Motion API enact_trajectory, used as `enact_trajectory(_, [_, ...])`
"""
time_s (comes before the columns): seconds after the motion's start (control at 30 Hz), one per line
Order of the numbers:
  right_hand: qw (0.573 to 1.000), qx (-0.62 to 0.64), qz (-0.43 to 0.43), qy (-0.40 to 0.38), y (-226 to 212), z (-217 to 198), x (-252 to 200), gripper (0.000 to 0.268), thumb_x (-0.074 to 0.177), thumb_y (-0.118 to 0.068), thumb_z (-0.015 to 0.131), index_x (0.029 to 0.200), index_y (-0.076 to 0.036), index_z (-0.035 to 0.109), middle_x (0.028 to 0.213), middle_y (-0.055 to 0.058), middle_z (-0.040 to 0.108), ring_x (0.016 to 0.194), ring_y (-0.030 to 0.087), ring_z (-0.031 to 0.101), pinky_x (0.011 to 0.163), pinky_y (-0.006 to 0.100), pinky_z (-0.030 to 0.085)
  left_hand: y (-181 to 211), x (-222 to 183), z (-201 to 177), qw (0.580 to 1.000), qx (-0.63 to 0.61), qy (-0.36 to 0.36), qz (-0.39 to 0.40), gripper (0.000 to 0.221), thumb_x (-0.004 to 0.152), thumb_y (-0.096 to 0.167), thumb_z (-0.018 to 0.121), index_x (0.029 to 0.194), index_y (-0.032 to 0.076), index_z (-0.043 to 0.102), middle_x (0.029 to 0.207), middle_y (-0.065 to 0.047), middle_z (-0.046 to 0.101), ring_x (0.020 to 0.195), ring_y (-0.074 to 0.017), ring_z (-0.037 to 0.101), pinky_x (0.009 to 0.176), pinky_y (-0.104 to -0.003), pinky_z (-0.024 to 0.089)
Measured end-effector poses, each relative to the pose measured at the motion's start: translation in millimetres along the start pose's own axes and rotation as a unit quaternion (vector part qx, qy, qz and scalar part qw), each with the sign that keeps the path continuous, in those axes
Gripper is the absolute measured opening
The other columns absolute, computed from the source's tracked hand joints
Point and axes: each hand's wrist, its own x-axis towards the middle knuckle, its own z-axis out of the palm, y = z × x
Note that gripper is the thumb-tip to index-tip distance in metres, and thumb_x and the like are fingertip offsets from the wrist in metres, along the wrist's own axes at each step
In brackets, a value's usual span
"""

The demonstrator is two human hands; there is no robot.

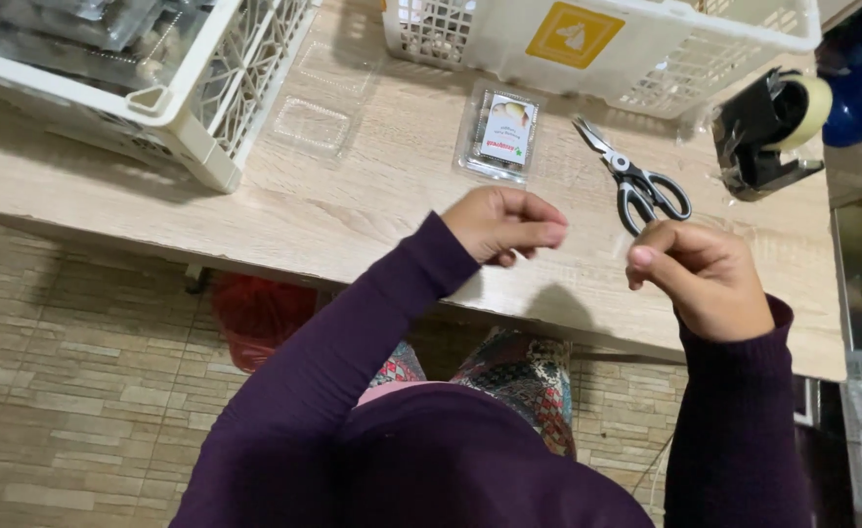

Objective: Manually packaging food items by applying labels to plastic containers and sealing them with tape.

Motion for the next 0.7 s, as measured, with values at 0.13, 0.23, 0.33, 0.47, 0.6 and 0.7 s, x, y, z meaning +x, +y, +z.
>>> enact_trajectory(0.13, [0.972, -0.223, 0.072, -0.023, 40.4, 12.9, 11.8, 0.014, 0.095, -0.019, 0.071, 0.097, -0.007, 0.076, 0.091, 0.004, 0.076, 0.084, 0.013, 0.067, 0.082, 0.027, 0.05, -13.2, -3.4, -31.9, 0.935, 0.242, 0.111, 0.233, 0.01, 0.083, 0.012, 0.083, 0.09, 0.012, 0.076, 0.089, -0.004, 0.078, 0.083, -0.0141, 0.073, 0.082, -0.027, 0.063])
enact_trajectory(0.23, [0.957, -0.29, 0.011, 0.015, 82.9, 43.8, 27.6, 0.012, 0.089, -0.008, 0.077, 0.101, -0.003, 0.077, 0.082, 0.019, 0.075, 0.085, 0.042, 0.072, 0.078, 0.049, 0.055, -26.6, -0.7, -61.2, 0.848, 0.451, 0.129, 0.247, 0.008, 0.088, 0.023, 0.08, 0.094, 0.02, 0.075, 0.085, -0.001, 0.076, 0.085, -0.0224, 0.073, 0.074, -0.028, 0.059])
enact_trajectory(0.33, [0.945, -0.323, 0.001, 0.06, 124.2, 65.3, 41.6, 0.01, 0.09, -0.004, 0.077, 0.1, -0.006, 0.079, 0.082, 0.011, 0.076, 0.083, 0.031, 0.073, 0.08, 0.04, 0.057, -41.1, 1.3, -83.2, 0.763, 0.57, 0.155, 0.262, 0.005, 0.095, 0.028, 0.073, 0.096, 0.024, 0.069, 0.087, 0.006, 0.07, 0.089, -0.0205, 0.067, 0.081, -0.031, 0.054])
enact_trajectory(0.47, [0.937, -0.332, -0.011, 0.107, 122.0, 84.3, 55.8, 0.03, 0.094, -0.007, 0.074, 0.121, 0.002, 0.066, 0.081, 0.013, 0.072, 0.077, 0.032, 0.069, 0.073, 0.043, 0.057, -32.5, -11.9, -90.0, 0.732, 0.576, 0.225, 0.287, 0.007, 0.098, 0.026, 0.071, 0.094, 0.021, 0.067, 0.11, 0.003, 0.058, 0.103, -0.0244, 0.062, 0.09, -0.036, 0.053])
enact_trajectory(0.6, [0.945, -0.304, -0.016, 0.119, 142.4, 80.9, 67.7, 0.006, 0.093, -0.019, 0.078, 0.096, -0.017, 0.075, 0.078, -0.003, 0.069, 0.081, 0.022, 0.066, 0.075, 0.033, 0.055, -34.8, -5.4, -113.4, 0.77, 0.555, 0.193, 0.248, 0.006, 0.101, 0.028, 0.068, 0.098, 0.023, 0.068, 0.09, 0.003, 0.062, 0.091, -0.0236, 0.067, 0.085, -0.037, 0.055])
enact_trajectory(0.7, [0.96, -0.246, 0.029, 0.131, 158.2, 71.5, 81.7, 0.009, 0.093, -0.023, 0.083, 0.095, -0.018, 0.076, 0.083, 0.0, 0.063, 0.083, 0.022, 0.064, 0.077, 0.035, 0.054, -20.1, 7.6, -120.3, 0.802, 0.519, 0.175, 0.237, 0.015, 0.099, 0.028, 0.071, 0.111, 0.02, 0.069, 0.087, -0.003, 0.07, 0.088, -0.0275, 0.069, 0.082, -0.039, 0.056])
